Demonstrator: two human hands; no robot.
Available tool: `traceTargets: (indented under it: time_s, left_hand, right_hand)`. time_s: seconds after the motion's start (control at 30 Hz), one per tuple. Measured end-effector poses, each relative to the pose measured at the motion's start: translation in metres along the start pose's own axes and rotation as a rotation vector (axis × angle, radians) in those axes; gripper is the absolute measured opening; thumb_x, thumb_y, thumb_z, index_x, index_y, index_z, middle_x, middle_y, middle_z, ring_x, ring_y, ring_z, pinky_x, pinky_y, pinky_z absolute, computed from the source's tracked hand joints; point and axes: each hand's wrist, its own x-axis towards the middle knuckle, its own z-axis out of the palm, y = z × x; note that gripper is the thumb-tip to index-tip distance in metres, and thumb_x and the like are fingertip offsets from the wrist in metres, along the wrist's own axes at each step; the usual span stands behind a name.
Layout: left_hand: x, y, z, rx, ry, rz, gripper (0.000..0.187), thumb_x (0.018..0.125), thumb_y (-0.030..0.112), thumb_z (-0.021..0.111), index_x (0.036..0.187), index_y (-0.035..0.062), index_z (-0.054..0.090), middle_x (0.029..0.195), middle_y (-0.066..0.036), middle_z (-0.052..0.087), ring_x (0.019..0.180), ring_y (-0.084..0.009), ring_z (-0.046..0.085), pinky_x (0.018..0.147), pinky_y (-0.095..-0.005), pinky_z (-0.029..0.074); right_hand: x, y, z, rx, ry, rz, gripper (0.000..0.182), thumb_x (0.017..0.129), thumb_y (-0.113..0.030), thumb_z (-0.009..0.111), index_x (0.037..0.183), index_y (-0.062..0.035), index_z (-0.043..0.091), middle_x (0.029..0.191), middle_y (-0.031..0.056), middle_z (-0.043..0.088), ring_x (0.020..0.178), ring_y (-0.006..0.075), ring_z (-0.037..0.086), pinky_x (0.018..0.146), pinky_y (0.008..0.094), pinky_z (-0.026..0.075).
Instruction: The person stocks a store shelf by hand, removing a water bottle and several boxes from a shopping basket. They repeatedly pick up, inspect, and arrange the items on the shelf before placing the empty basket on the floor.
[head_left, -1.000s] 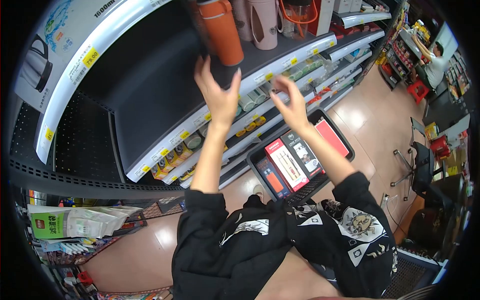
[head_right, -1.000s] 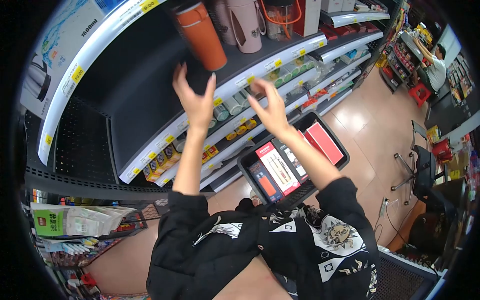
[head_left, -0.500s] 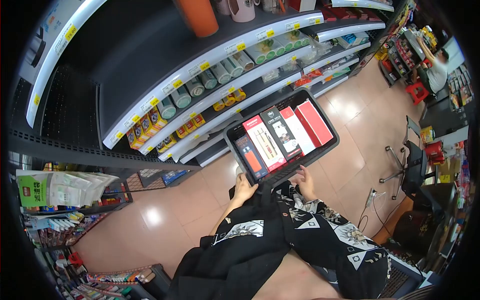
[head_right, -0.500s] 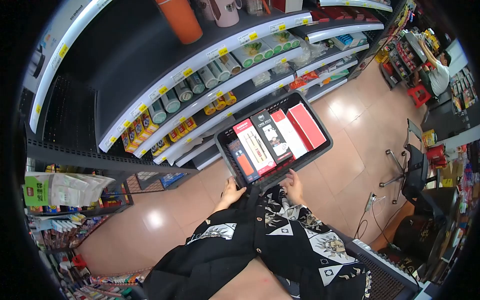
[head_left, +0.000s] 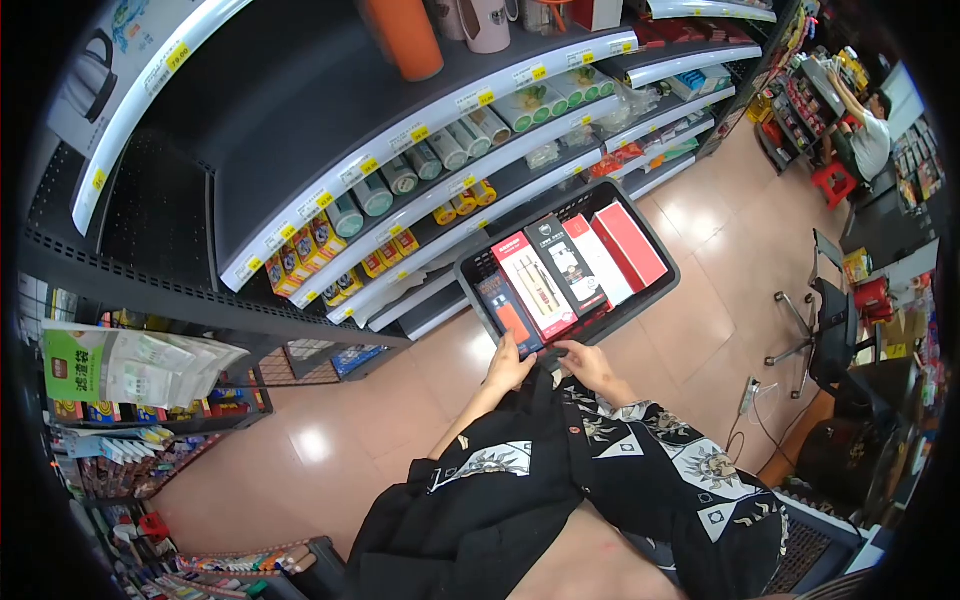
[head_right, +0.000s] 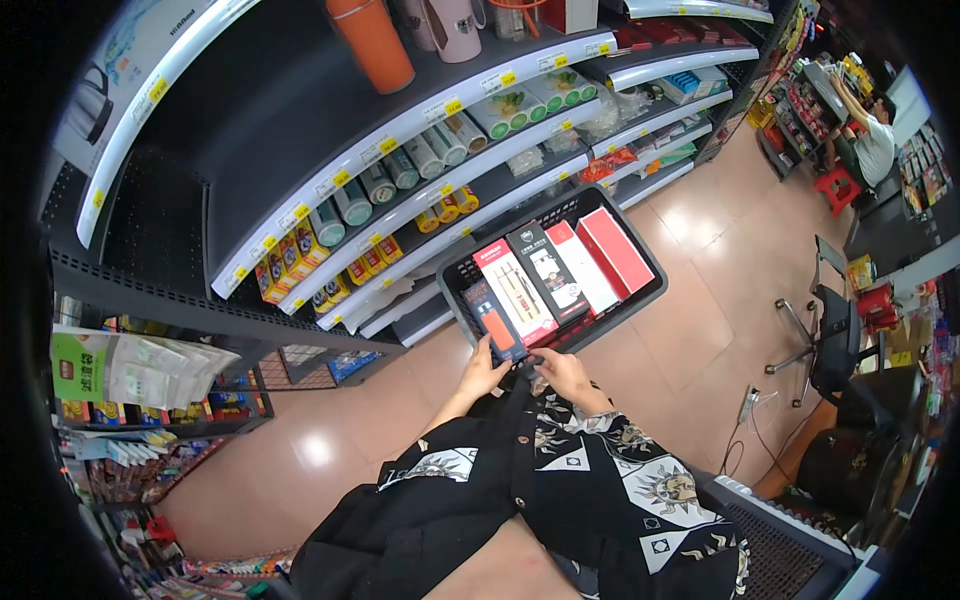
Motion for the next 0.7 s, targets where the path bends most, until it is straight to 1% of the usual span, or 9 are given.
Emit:
traceTargets:
  time_s: [0.03, 0.1, 0.17, 0.23, 0.3, 0.37, 0.43, 0.5, 0.7]
  left_hand:
    - [0.001, -0.003, -0.003, -0.002, 0.011, 0.030, 0.076, 0.080, 0.023, 0.068, 0.138, -0.0045, 0.028, 0.133, -0.031, 0.042, 0.124, -0.0409, 0.045, 0.103, -0.0424, 0.038]
    - [0.000, -0.011, -0.009, -0.046, 0.009, 0.056, 0.072, 0.080, 0.021, 0.068, 0.137, -0.0031, 0.030, 0.129, -0.029, 0.047, 0.120, -0.0395, 0.049, 0.101, -0.0420, 0.041]
    - [0.002, -0.020, -0.015, -0.092, 0.005, 0.083, 0.069, 0.080, 0.019, 0.068, 0.136, -0.0017, 0.032, 0.125, -0.027, 0.052, 0.116, -0.0380, 0.054, 0.098, -0.0416, 0.044]
    - [0.001, -0.018, -0.023, -0.223, 0.062, 0.147, 0.059, 0.084, 0.012, 0.065, 0.135, 0.0015, 0.037, 0.121, -0.020, 0.058, 0.110, -0.0266, 0.059, 0.093, -0.0379, 0.047]
    - [0.000, -0.006, -0.037, -0.313, 0.109, 0.191, 0.055, 0.085, 0.008, 0.063, 0.134, 0.0014, 0.038, 0.119, -0.018, 0.059, 0.109, -0.0238, 0.059, 0.093, -0.0356, 0.047]
    - [0.005, 0.005, -0.054, -0.444, 0.226, 0.289, 0.048, 0.087, 0.002, 0.059, 0.132, 0.0022, 0.041, 0.117, -0.014, 0.060, 0.106, -0.0174, 0.059, 0.092, -0.0309, 0.047]
    - [0.003, 0.039, -0.085, -0.434, 0.303, 0.334, 0.048, 0.087, 0.002, 0.059, 0.131, 0.0020, 0.041, 0.117, -0.014, 0.060, 0.105, -0.0173, 0.059, 0.093, -0.0307, 0.046]
    - [0.004, 0.070, -0.113, -0.484, 0.425, 0.395, 0.046, 0.088, 0.002, 0.059, 0.131, 0.0010, 0.042, 0.116, -0.014, 0.061, 0.103, -0.0174, 0.060, 0.092, -0.0303, 0.046]
    - [0.029, 0.090, -0.129, -0.566, 0.667, 0.429, 0.041, 0.091, 0.001, 0.055, 0.130, -0.0004, 0.040, 0.114, -0.015, 0.060, 0.101, -0.0189, 0.061, 0.092, -0.0302, 0.045]
  right_hand:
    - [-0.002, -0.001, 0.001, -0.022, -0.046, 0.062, 0.035, 0.085, -0.012, 0.064, 0.120, -0.0092, 0.059, 0.074, 0.0081, 0.069, 0.061, 0.0178, 0.067, 0.061, 0.0316, 0.053]
    - [-0.004, -0.011, 0.000, -0.024, -0.098, 0.156, 0.028, 0.087, -0.017, 0.063, 0.114, -0.0097, 0.062, 0.063, 0.0066, 0.067, 0.057, 0.0173, 0.067, 0.058, 0.0308, 0.052]
    - [-0.005, -0.017, 0.001, 0.035, -0.095, 0.201, 0.028, 0.088, -0.018, 0.062, 0.114, -0.0094, 0.063, 0.064, 0.0073, 0.067, 0.058, 0.0172, 0.067, 0.058, 0.0307, 0.052]
    - [-0.008, -0.014, 0.000, 0.082, -0.100, 0.241, 0.027, 0.088, -0.018, 0.061, 0.113, -0.0091, 0.063, 0.065, 0.0081, 0.067, 0.059, 0.0171, 0.067, 0.059, 0.0306, 0.052]
    - [-0.006, -0.010, 0.004, 0.101, -0.069, 0.259, 0.025, 0.086, -0.022, 0.060, 0.110, -0.0135, 0.064, 0.068, 0.0083, 0.066, 0.066, 0.0255, 0.067, 0.063, 0.0376, 0.051]
    - [-0.001, 0.001, 0.007, 0.045, -0.057, 0.233, 0.026, 0.086, -0.022, 0.059, 0.110, -0.0123, 0.064, 0.071, 0.0097, 0.067, 0.068, 0.0252, 0.067, 0.064, 0.0370, 0.051]
    - [0.007, 0.006, 0.006, -0.015, -0.056, 0.206, 0.026, 0.086, -0.021, 0.059, 0.110, -0.0111, 0.064, 0.075, 0.0111, 0.068, 0.070, 0.0250, 0.068, 0.065, 0.0365, 0.052]
    - [0.018, 0.009, 0.003, 0.108, -0.055, 0.218, 0.028, 0.086, -0.021, 0.058, 0.111, -0.0096, 0.063, 0.081, 0.0135, 0.069, 0.074, 0.0265, 0.068, 0.067, 0.0370, 0.053]
    - [0.057, 0.011, -0.022, 0.065, -0.151, 0.154, 0.031, 0.088, -0.023, 0.056, 0.115, -0.0093, 0.062, 0.081, 0.0160, 0.068, 0.076, 0.0292, 0.068, 0.071, 0.0389, 0.052]
